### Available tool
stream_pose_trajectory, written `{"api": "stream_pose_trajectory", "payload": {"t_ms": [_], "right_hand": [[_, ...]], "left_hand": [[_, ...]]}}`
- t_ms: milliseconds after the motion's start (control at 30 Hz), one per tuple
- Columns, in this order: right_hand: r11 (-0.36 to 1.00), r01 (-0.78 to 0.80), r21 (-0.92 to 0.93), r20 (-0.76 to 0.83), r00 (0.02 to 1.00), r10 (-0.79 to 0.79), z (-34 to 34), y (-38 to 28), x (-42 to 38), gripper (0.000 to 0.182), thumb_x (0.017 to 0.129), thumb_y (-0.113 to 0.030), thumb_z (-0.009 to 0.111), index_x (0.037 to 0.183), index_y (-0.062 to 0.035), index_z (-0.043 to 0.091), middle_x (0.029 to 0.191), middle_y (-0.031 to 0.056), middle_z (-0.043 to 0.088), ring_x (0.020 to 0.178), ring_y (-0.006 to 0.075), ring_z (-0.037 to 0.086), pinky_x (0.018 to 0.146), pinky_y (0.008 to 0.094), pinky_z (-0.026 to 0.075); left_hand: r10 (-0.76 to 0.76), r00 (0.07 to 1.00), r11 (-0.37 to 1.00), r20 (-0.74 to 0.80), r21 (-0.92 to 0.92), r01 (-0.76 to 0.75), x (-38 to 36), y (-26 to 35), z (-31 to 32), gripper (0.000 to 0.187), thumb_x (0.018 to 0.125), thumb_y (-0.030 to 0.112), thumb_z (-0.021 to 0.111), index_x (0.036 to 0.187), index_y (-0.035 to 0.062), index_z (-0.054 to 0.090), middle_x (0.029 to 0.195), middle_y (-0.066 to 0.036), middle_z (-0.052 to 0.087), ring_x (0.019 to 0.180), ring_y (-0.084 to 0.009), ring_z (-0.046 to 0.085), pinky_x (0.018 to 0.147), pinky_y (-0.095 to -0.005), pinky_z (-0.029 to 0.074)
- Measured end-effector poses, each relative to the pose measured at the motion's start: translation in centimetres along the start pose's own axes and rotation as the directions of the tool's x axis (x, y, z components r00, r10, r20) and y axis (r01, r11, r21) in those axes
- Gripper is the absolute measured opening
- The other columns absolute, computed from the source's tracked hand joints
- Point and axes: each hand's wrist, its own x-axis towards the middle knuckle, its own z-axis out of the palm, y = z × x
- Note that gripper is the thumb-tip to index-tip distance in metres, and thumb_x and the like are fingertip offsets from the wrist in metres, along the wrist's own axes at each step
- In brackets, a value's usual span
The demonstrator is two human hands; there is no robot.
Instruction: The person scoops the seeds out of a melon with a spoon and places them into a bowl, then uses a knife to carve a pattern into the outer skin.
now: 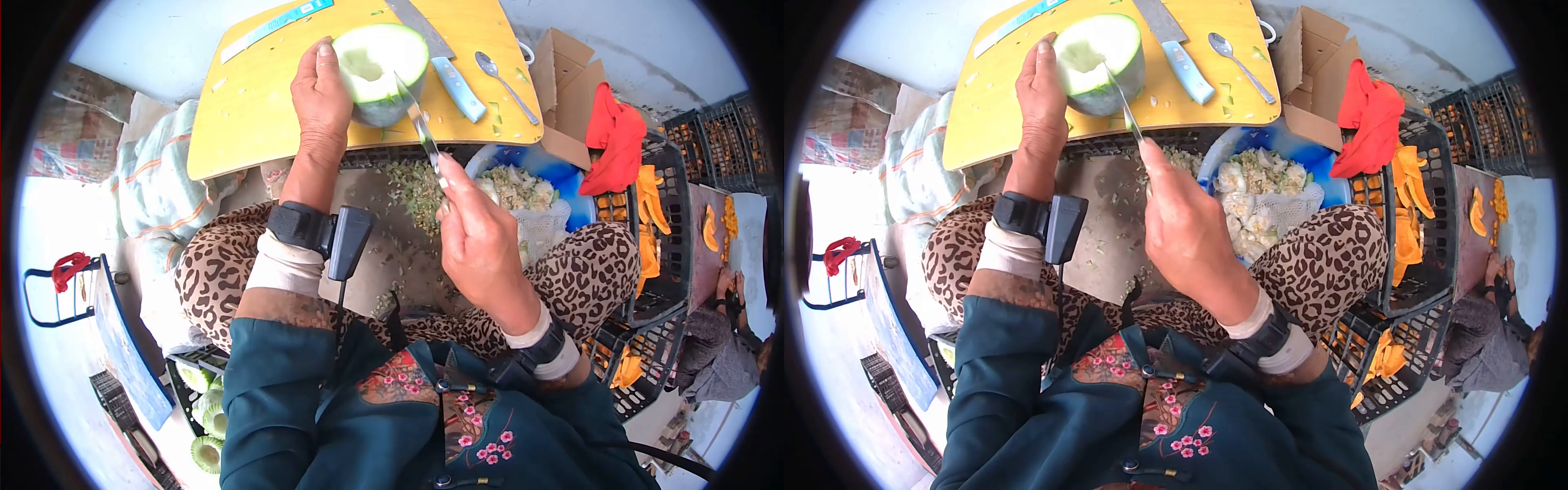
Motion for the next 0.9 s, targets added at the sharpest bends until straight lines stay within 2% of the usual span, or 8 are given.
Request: {"api": "stream_pose_trajectory", "payload": {"t_ms": [100, 200, 300, 400, 500, 700, 900], "right_hand": [[0.995, -0.08, 0.059, 0.065, 0.995, 0.076, -0.8, 0.8, -1.3, 0.044, 0.087, 0.011, 0.051, 0.13, 0.0018, 0.053, 0.1, 0.0207, 0.067, 0.085, 0.023, 0.069, 0.074, 0.0314, 0.054], [0.989, -0.102, 0.111, -0.016, 0.994, 0.104, -1.0, 1.3, -1.1, 0.048, 0.082, 0.01, 0.053, 0.129, 0.0028, 0.053, 0.096, 0.0238, 0.064, 0.084, 0.0365, 0.065, 0.072, 0.04, 0.052], [0.996, -0.047, 0.076, -0.074, 0.996, 0.052, -1.0, 1.4, -0.4, 0.049, 0.082, 0.01, 0.053, 0.13, 0.0018, 0.053, 0.091, 0.0213, 0.063, 0.079, 0.0342, 0.064, 0.07, 0.0388, 0.052], [0.997, -0.07, 0.017, -0.042, 0.997, 0.07, -1.0, 1.3, -0.2, 0.041, 0.089, 0.009, 0.051, 0.129, 0.002, 0.054, 0.101, 0.0179, 0.067, 0.086, 0.017, 0.067, 0.073, 0.0284, 0.053], [0.998, -0.058, -0.016, -0.057, 0.997, 0.057, -0.9, 0.7, 0.1, 0.041, 0.089, 0.009, 0.052, 0.13, 0.0021, 0.054, 0.101, 0.0182, 0.067, 0.086, 0.0171, 0.067, 0.074, 0.0285, 0.053], [0.993, -0.101, 0.053, -0.051, 0.993, 0.104, -0.2, 1.0, -0.1, 0.042, 0.089, 0.009, 0.052, 0.13, 0.002, 0.054, 0.099, 0.0173, 0.067, 0.086, 0.0173, 0.067, 0.075, 0.0286, 0.054], [0.992, -0.072, 0.108, -0.054, 0.996, 0.078, 0.0, 1.3, -0.7, 0.042, 0.09, 0.009, 0.051, 0.131, 0.0006, 0.053, 0.097, 0.0152, 0.067, 0.083, 0.0147, 0.066, 0.074, 0.0278, 0.053]], "left_hand": [[-0.017, 1.0, 1.0, 0.022, -0.024, 0.017, 0.0, 0.3, -0.5, 0.043, 0.1, 0.031, 0.048, 0.124, -0.0033, 0.057, 0.111, -0.01, 0.064, 0.102, -0.0158, 0.057, 0.091, -0.0294, 0.046], [-0.003, 0.996, 0.999, 0.086, -0.04, 0.006, 0.1, 0.1, -0.7, 0.043, 0.1, 0.032, 0.049, 0.125, -0.0021, 0.056, 0.112, -0.01, 0.063, 0.103, -0.0159, 0.057, 0.091, -0.0295, 0.045], [-0.029, 0.995, 0.998, 0.096, -0.05, 0.034, 0.1, 0.2, -0.7, 0.043, 0.1, 0.032, 0.049, 0.127, -0.001, 0.056, 0.114, -0.01, 0.063, 0.105, -0.0161, 0.056, 0.092, -0.0294, 0.045], [-0.035, 0.995, 0.999, 0.094, -0.036, 0.039, 0.0, 0.4, -0.8, 0.043, 0.1, 0.033, 0.05, 0.127, -0.0001, 0.056, 0.115, -0.01, 0.062, 0.106, -0.0165, 0.056, 0.094, -0.0294, 0.044], [-0.026, 0.994, 1.0, 0.107, -0.014, 0.028, 0.0, 0.5, -1.2, 0.044, 0.1, 0.033, 0.049, 0.128, 0.0, 0.055, 0.116, -0.01, 0.062, 0.107, -0.0168, 0.056, 0.094, -0.0297, 0.044], [-0.045, 0.995, 0.998, 0.094, -0.031, 0.048, -0.4, 0.8, -1.2, 0.05, 0.1, 0.037, 0.049, 0.134, 0.0005, 0.049, 0.121, -0.012, 0.06, 0.11, -0.0175, 0.054, 0.096, -0.0305, 0.043], [-0.016, 1.0, 1.0, 0.025, 0.025, 0.015, -0.3, -0.2, -1.7, 0.067, 0.099, 0.05, 0.046, 0.137, -0.0055, 0.042, 0.124, -0.018, 0.056, 0.113, -0.0219, 0.054, 0.096, -0.0324, 0.043]]}}
